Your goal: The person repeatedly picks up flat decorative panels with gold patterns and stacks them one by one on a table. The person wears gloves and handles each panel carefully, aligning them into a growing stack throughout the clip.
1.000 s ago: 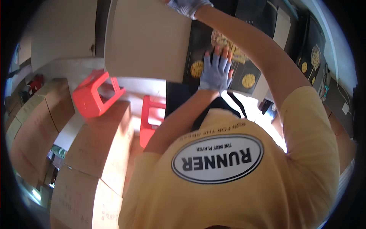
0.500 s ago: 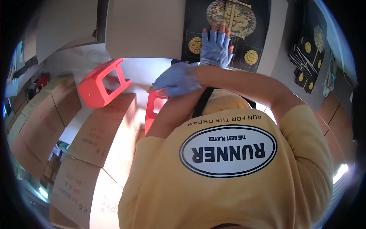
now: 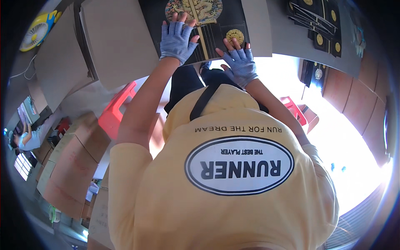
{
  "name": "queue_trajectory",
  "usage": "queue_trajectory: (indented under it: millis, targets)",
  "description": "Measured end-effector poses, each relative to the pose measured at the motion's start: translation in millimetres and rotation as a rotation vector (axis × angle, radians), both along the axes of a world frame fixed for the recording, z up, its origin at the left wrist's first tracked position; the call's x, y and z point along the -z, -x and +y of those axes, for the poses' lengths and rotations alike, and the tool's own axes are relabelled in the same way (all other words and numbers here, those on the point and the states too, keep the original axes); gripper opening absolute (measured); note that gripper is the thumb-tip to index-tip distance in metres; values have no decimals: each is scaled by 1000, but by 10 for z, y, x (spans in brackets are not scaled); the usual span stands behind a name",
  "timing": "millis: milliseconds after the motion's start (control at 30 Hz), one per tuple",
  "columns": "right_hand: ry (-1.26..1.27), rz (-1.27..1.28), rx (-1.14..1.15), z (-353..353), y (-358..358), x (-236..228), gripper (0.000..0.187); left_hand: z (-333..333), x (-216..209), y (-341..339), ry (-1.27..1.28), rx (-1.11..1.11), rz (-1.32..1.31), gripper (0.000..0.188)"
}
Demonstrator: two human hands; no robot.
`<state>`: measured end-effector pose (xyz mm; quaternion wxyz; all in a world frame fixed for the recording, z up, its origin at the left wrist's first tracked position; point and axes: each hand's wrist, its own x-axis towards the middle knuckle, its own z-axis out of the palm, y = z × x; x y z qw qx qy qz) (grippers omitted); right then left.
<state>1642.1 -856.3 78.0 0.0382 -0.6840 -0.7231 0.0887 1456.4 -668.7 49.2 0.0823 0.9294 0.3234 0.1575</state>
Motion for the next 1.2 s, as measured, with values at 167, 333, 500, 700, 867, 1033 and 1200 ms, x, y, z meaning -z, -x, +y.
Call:
queue_trajectory:
  millis: [167, 333, 500, 700, 867, 1033, 1200]
  targets:
    - [-8, 27, 81, -41, 34, 75, 67, 22, -15, -20, 38, 50, 93, 64]
    - [-102, 91, 84, -12, 19, 23, 62, 95, -43, 58, 134, 137, 186, 86]
    - [-164, 76, 102, -39, 17, 85, 61, 156, -187, 27, 255, 181, 267, 114]
    - [-173, 167, 138, -51, -26, 13, 66, 134, -221, 39, 260, 136, 332, 118]
    - [-170, 130, 117, -40, -51, 77, 72, 153, -156, 68, 219, 148, 307, 116]
    - [-157, 113, 106, -13, -33, 42, 71, 149, -369, -34, 319, 138, 559, 122]
    - [-159, 109, 115, -15, -40, 62, 71, 141, -435, -70, 329, 139, 559, 117]
